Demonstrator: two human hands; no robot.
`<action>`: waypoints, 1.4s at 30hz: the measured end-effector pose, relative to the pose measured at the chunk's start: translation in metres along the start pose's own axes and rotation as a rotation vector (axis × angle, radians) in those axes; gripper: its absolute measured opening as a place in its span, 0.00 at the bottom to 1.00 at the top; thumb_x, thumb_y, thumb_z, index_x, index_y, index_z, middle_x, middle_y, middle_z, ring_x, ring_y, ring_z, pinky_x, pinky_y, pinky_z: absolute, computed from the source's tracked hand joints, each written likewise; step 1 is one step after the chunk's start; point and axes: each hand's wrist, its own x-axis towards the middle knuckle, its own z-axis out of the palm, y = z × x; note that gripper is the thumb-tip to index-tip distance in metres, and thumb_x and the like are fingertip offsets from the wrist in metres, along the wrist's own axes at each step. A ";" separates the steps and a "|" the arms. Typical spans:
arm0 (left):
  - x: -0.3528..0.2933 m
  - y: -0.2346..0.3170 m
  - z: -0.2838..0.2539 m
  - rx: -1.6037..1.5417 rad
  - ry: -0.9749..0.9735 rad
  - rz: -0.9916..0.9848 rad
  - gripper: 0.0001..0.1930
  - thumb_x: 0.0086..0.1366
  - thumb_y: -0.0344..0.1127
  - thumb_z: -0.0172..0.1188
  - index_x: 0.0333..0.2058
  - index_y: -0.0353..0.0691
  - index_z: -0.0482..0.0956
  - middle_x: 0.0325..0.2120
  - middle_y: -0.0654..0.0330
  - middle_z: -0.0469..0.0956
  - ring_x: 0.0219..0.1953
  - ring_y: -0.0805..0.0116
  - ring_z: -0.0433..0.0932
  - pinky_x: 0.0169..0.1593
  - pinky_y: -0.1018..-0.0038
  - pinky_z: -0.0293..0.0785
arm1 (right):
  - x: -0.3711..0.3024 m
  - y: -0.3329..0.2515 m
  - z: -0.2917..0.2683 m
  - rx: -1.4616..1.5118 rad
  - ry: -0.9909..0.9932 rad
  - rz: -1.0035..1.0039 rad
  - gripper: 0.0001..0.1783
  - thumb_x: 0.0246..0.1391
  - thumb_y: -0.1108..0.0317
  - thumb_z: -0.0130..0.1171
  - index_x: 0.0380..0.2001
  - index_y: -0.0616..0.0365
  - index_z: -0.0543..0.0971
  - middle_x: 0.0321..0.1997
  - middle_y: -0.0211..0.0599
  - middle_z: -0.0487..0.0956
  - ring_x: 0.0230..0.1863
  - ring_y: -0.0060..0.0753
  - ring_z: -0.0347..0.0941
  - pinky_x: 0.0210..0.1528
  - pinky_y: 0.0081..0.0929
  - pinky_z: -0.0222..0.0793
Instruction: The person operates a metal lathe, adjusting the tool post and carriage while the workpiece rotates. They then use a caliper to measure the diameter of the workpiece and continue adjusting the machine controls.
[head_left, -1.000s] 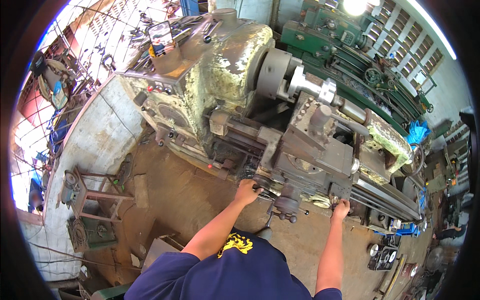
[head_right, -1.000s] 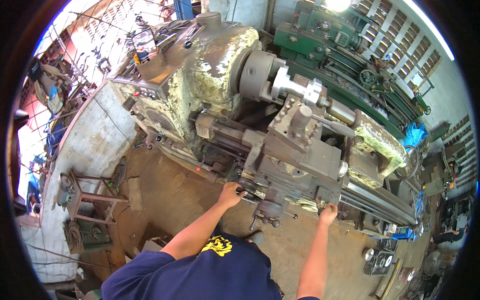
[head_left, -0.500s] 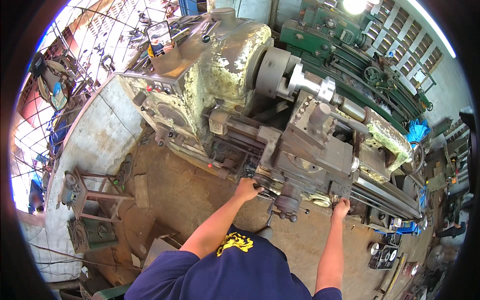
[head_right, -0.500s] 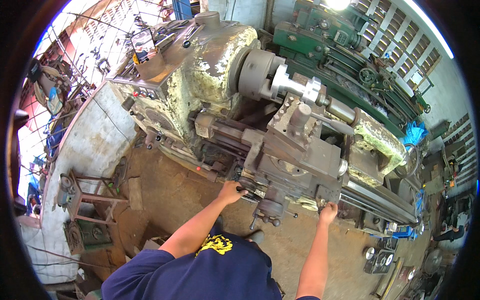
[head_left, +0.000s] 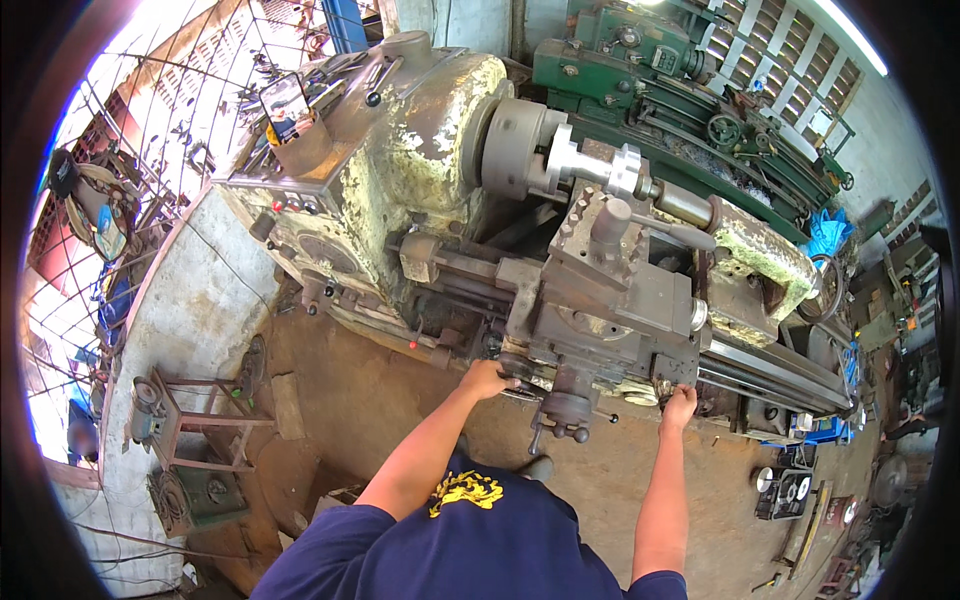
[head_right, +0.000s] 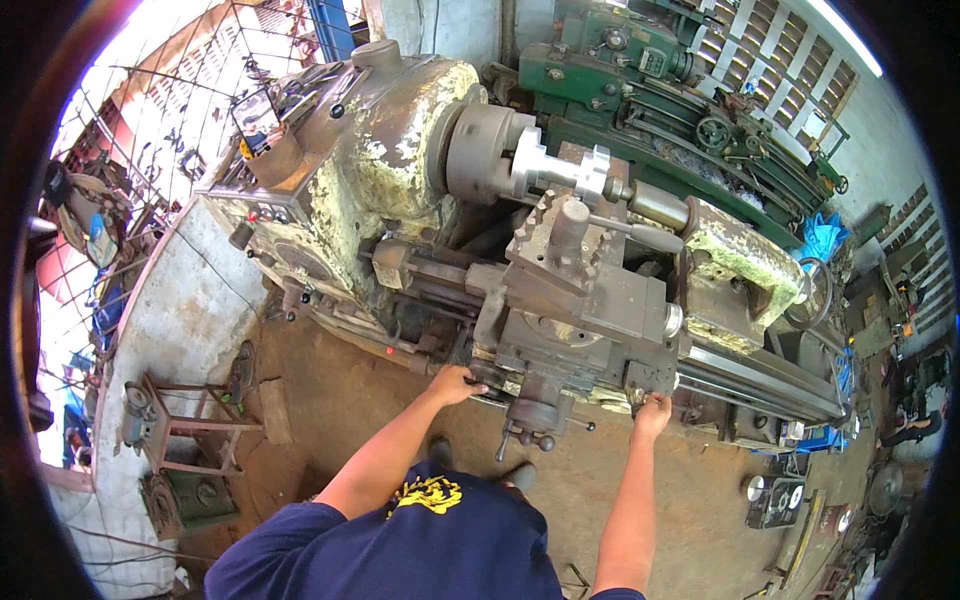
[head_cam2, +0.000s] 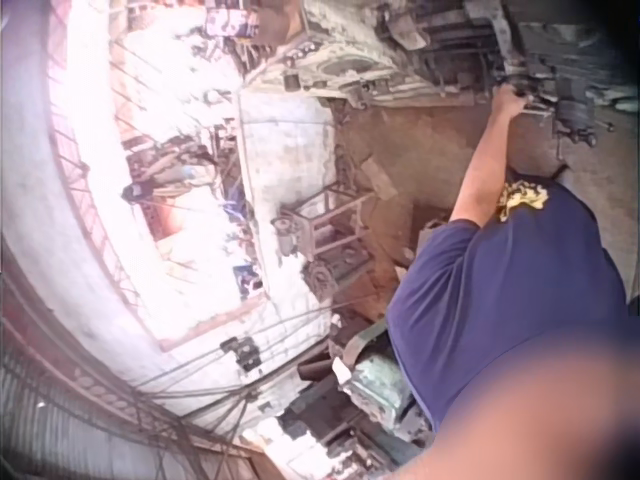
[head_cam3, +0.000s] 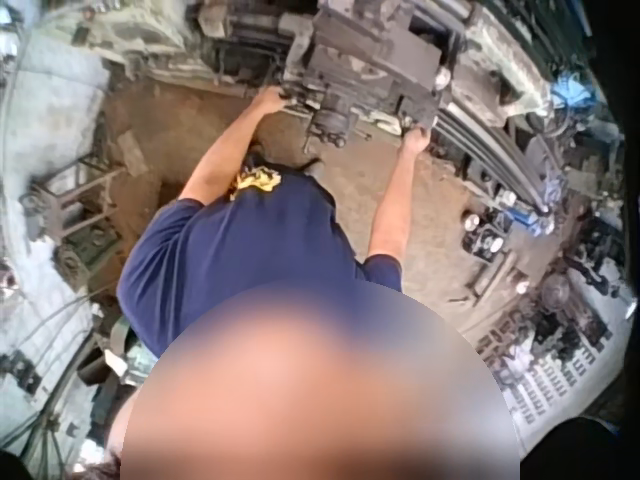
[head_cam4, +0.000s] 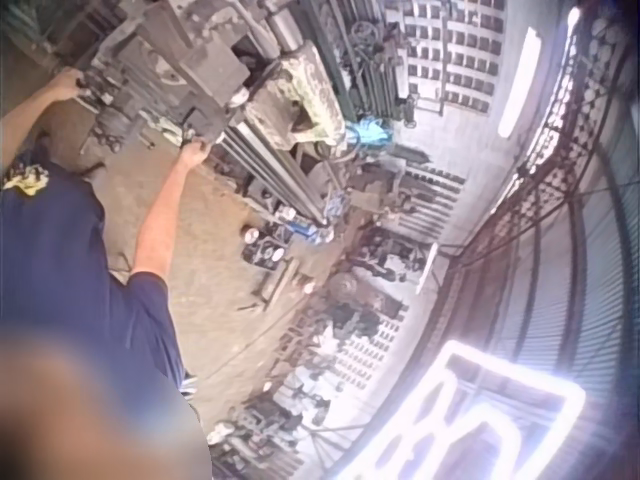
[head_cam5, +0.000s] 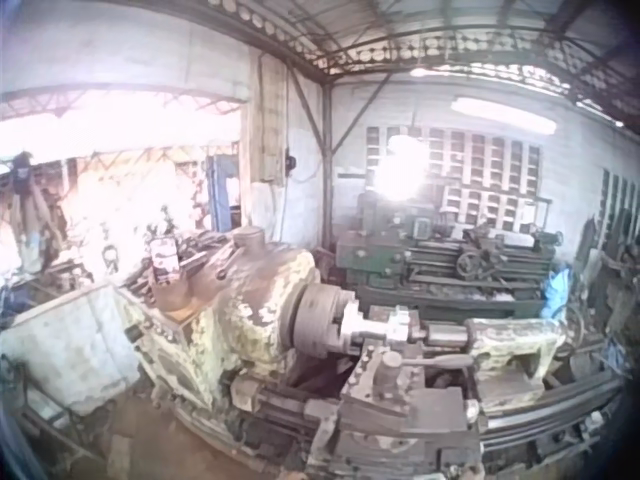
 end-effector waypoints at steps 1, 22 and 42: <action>0.003 -0.002 -0.002 -0.012 -0.026 0.011 0.36 0.51 0.65 0.70 0.45 0.35 0.83 0.47 0.45 0.81 0.54 0.48 0.76 0.57 0.61 0.71 | 0.000 0.000 0.000 0.004 0.000 -0.013 0.03 0.54 0.75 0.51 0.31 0.59 0.75 0.25 0.27 0.68 0.27 0.23 0.61 0.30 0.28 0.59; 0.005 0.004 -0.017 -0.069 -0.204 -0.040 0.48 0.45 0.71 0.71 0.50 0.28 0.80 0.50 0.39 0.78 0.54 0.46 0.77 0.57 0.63 0.72 | 0.013 0.019 0.001 -0.121 0.036 -0.060 0.07 0.52 0.72 0.54 0.33 0.59 0.79 0.29 0.41 0.78 0.32 0.37 0.72 0.40 0.36 0.68; 0.010 -0.001 -0.007 -0.051 -0.163 -0.043 0.44 0.44 0.70 0.71 0.46 0.31 0.83 0.51 0.39 0.78 0.55 0.47 0.77 0.58 0.62 0.71 | 0.005 0.007 0.003 -0.041 0.033 -0.042 0.03 0.57 0.75 0.52 0.29 0.58 0.74 0.25 0.23 0.67 0.27 0.20 0.58 0.31 0.24 0.55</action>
